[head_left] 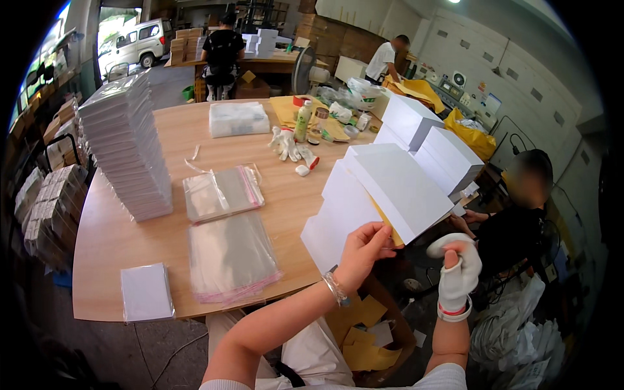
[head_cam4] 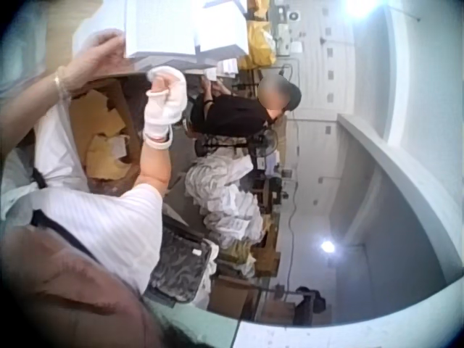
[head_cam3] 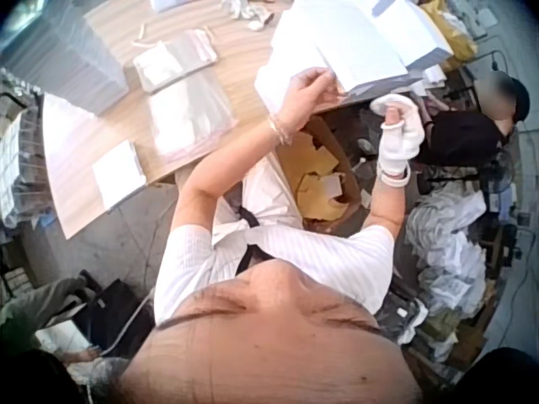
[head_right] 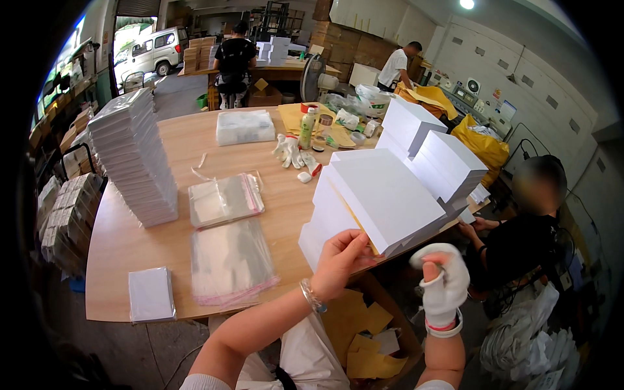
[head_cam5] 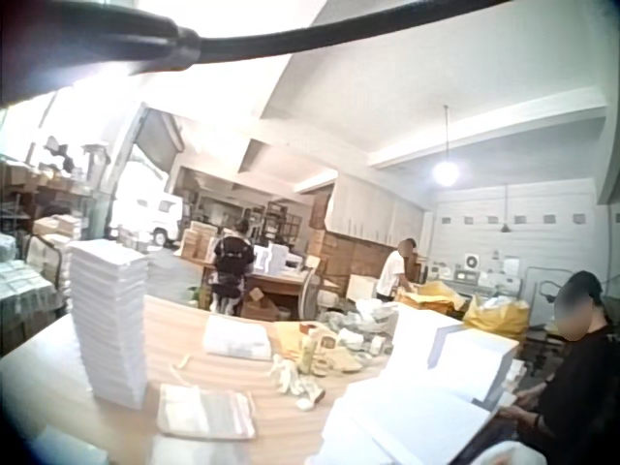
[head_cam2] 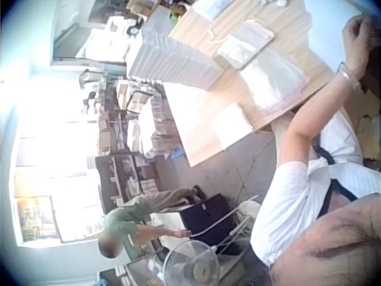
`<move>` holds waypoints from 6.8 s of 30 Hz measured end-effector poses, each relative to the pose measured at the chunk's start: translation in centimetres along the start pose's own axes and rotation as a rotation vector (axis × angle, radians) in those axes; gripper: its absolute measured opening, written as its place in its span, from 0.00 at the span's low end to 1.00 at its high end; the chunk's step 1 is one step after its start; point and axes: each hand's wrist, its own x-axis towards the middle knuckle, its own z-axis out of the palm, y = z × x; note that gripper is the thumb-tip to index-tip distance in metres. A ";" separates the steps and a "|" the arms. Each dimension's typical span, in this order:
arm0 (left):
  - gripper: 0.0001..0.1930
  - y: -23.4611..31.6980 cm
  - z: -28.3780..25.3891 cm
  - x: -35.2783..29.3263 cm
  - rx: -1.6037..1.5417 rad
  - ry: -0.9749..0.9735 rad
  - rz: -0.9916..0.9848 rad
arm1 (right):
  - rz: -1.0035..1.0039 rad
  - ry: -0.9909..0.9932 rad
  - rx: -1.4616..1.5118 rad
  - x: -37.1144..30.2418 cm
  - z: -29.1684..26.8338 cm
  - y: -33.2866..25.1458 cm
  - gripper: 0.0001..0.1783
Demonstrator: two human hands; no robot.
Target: The person sits on the floor and repeatedly picks up white square paper sheets, places them into clear plastic bags, and stacks the filled bags on the table. They handle the items by hand, organizing the packaged sheets into neat piles.
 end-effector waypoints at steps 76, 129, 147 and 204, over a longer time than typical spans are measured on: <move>0.07 -11.4 -22.0 -20.6 1.016 0.679 0.049 | 1.586 -0.115 1.436 -24.0 19.1 4.0 0.11; 0.19 -7.1 -20.3 -26.1 0.874 0.794 -0.200 | 0.568 -0.811 0.322 -18.1 22.8 3.1 0.05; 0.12 -6.4 -21.9 -28.1 1.472 0.771 0.150 | 0.458 -1.436 -0.815 -27.0 9.4 19.9 0.19; 0.21 8.5 -20.0 -27.4 1.110 0.778 -0.204 | 0.512 -0.706 0.449 -12.6 26.1 2.6 0.16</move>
